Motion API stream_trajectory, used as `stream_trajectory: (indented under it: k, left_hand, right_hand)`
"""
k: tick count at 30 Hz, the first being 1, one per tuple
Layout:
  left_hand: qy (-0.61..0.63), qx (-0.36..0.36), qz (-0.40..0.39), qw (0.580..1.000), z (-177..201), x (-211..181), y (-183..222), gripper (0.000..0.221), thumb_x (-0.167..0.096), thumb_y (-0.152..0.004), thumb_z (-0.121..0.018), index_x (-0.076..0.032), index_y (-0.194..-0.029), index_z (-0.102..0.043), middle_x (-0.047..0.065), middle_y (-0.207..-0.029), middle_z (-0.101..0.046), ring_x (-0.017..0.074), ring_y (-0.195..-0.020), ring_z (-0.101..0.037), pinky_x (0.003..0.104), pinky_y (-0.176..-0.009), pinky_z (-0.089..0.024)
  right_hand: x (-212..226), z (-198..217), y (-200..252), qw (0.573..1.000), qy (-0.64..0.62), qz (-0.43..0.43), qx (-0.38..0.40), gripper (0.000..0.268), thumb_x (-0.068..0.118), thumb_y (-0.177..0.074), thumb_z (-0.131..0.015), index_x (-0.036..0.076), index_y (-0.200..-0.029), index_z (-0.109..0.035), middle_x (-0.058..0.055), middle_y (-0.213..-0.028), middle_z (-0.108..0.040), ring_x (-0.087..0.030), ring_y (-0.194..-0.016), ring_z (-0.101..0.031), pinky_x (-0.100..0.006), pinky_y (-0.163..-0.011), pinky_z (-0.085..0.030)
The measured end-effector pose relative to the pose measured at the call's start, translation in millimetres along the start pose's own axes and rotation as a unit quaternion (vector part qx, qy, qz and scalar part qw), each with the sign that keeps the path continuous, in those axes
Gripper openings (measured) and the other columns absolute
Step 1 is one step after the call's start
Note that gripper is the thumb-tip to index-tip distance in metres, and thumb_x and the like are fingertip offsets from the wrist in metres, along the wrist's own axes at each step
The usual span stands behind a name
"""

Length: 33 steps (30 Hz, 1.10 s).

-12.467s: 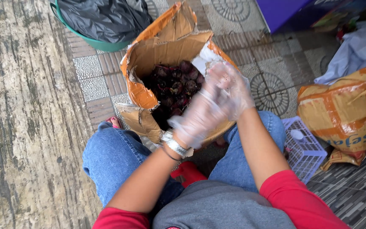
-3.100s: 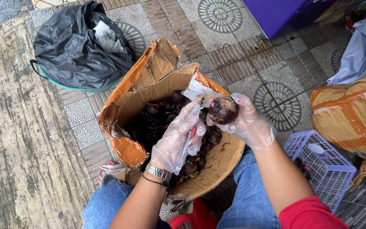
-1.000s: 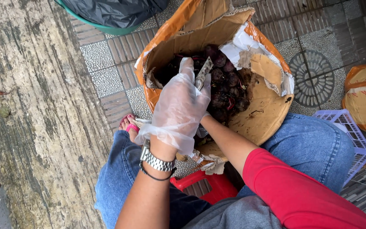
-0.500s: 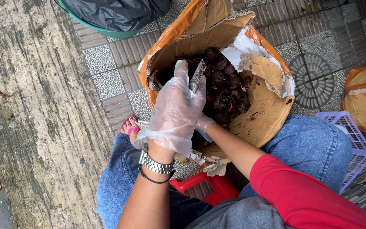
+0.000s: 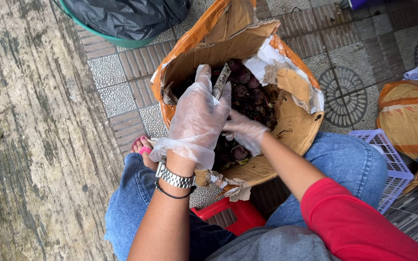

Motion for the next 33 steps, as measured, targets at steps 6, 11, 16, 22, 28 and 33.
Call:
stream_trajectory:
  k: [6, 11, 16, 22, 28, 33]
  left_hand:
    - [0.043, 0.059, 0.111, 0.991, -26.9, 2.3, -15.5, 0.085, -0.062, -0.08, -0.065, -0.025, -0.152, -0.041, -0.003, -0.134, -0.066, 0.0161, -0.125, -0.062, 0.05, -0.107, -0.047]
    - [0.405, 0.043, 0.161, 0.899, -39.6, -15.4, -3.0, 0.061, -0.038, -0.088, -0.068, -0.011, -0.142, -0.055, 0.009, -0.065, -0.057, 0.015, -0.046, -0.052, 0.027, -0.04, -0.05]
    - [0.435, 0.081, 0.12, 0.889, -47.2, -69.5, 37.0, 0.069, -0.048, -0.095, -0.055, -0.007, -0.15, -0.046, 0.006, -0.061, -0.053, 0.0092, -0.04, -0.039, 0.02, -0.027, -0.037]
    - [0.289, 0.258, 0.132, 0.912, -92.4, -65.3, 37.6, 0.084, -0.044, -0.098, -0.055, -0.015, -0.163, -0.009, 0.006, -0.073, -0.059, 0.0065, -0.041, -0.042, 0.02, -0.034, -0.043]
    - [0.34, 0.203, 0.128, 0.909, -117.6, -53.8, 17.1, 0.08, -0.035, -0.098, -0.058, -0.023, -0.162, -0.011, 0.006, -0.075, -0.062, 0.0078, -0.045, -0.044, 0.02, -0.037, -0.036]
    - [0.435, 0.174, 0.121, 0.875, -113.2, -68.4, 11.1, 0.082, -0.037, -0.096, -0.062, -0.012, -0.161, -0.02, 0.009, -0.074, -0.062, 0.0074, -0.044, -0.046, 0.02, -0.032, -0.038]
  right_hand:
    - [78.2, 66.9, 23.0, 0.988, -0.132, 0.066, 0.045, 0.058, 0.023, -0.083, -0.074, 0.017, -0.137, -0.052, -0.019, -0.117, -0.064, -0.041, -0.078, -0.07, -0.037, -0.051, -0.057]
    - [138.3, 63.8, 83.2, 0.975, -0.212, 0.065, -0.013, 0.032, 0.028, -0.088, -0.075, 0.014, -0.114, -0.063, -0.014, -0.107, -0.07, -0.036, -0.075, -0.07, -0.029, -0.054, -0.055]
    - [155.4, 65.9, 94.7, 0.966, -0.229, 0.11, -0.05, 0.046, 0.056, -0.089, -0.07, 0.017, -0.112, -0.065, -0.014, -0.102, -0.075, -0.038, -0.064, -0.072, -0.035, -0.045, -0.057]
    - [150.0, 57.2, 86.7, 0.942, -0.289, 0.124, -0.117, 0.043, 0.049, -0.086, -0.073, 0.017, -0.113, -0.064, -0.011, -0.108, -0.073, -0.037, -0.078, -0.072, -0.036, -0.053, -0.059]
    - [166.6, 18.8, 106.2, 0.925, -0.32, 0.137, -0.155, 0.038, 0.038, -0.084, -0.072, 0.016, -0.114, -0.066, -0.01, -0.112, -0.073, -0.033, -0.09, -0.071, -0.049, -0.067, -0.062]
    - [171.7, 18.7, 101.9, 0.907, -0.37, 0.139, -0.147, 0.034, 0.029, -0.081, -0.071, 0.012, -0.11, -0.065, -0.013, -0.11, -0.072, -0.036, -0.093, -0.069, -0.054, -0.07, -0.06]
Point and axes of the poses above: each hand's wrist, its own y-axis away from the middle knuckle, its own z-axis out of the back of the hand, x = y × z, the point moved 2 cm from there along -y, towards the middle knuckle
